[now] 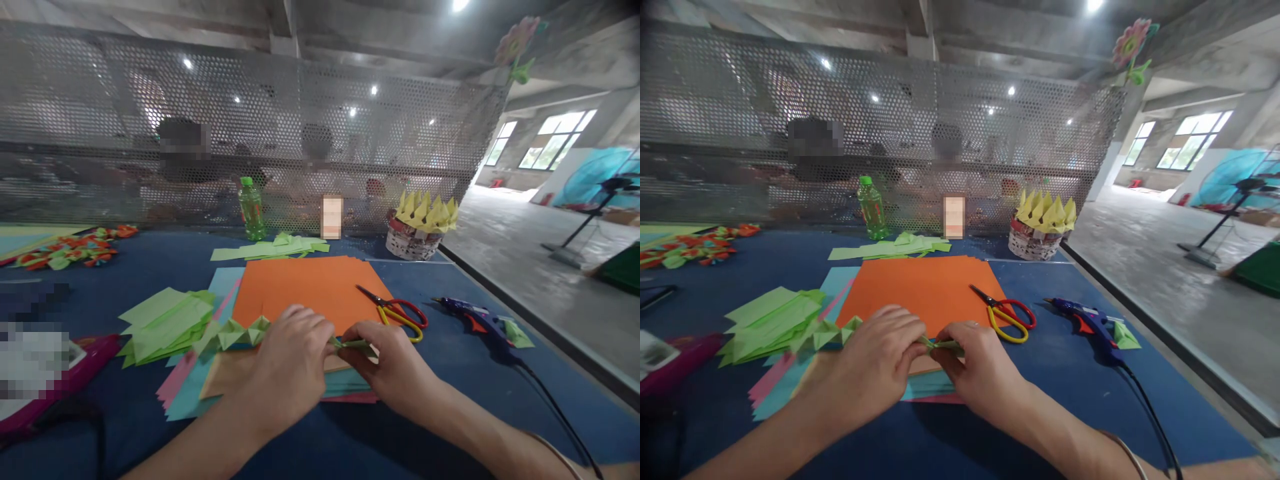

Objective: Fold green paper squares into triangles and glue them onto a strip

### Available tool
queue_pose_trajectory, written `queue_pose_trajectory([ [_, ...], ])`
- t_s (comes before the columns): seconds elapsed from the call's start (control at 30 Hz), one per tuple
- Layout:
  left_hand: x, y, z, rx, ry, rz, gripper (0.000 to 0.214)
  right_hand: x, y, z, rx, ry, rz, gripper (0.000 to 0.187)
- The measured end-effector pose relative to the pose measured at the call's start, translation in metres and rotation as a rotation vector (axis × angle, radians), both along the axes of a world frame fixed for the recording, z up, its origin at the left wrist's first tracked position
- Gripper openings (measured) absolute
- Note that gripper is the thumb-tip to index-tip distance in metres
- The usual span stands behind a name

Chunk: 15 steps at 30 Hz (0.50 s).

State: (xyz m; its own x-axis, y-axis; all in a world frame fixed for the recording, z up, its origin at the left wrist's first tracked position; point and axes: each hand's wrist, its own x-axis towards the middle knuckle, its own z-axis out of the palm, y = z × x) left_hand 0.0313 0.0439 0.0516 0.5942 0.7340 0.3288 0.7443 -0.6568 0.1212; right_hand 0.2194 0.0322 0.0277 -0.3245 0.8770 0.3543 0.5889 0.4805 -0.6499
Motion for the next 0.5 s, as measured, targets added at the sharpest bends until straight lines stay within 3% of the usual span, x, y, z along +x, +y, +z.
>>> queue_pose_trajectory([
  [0.3, -0.004, 0.009, -0.004, 0.113, -0.033, -0.016, 0.022, -0.002, 0.009, -0.003, 0.078, -0.026, -0.032, 0.007],
  [0.4, -0.006, 0.011, -0.004, 0.15, -0.048, 0.019, 0.009, -0.003, 0.017, -0.002, 0.094, -0.042, -0.023, 0.004],
  [0.5, -0.006, 0.007, 0.0, 0.225, -0.107, 0.057, 0.029, -0.002, 0.027, 0.004, 0.07, -0.023, -0.028, 0.004],
])
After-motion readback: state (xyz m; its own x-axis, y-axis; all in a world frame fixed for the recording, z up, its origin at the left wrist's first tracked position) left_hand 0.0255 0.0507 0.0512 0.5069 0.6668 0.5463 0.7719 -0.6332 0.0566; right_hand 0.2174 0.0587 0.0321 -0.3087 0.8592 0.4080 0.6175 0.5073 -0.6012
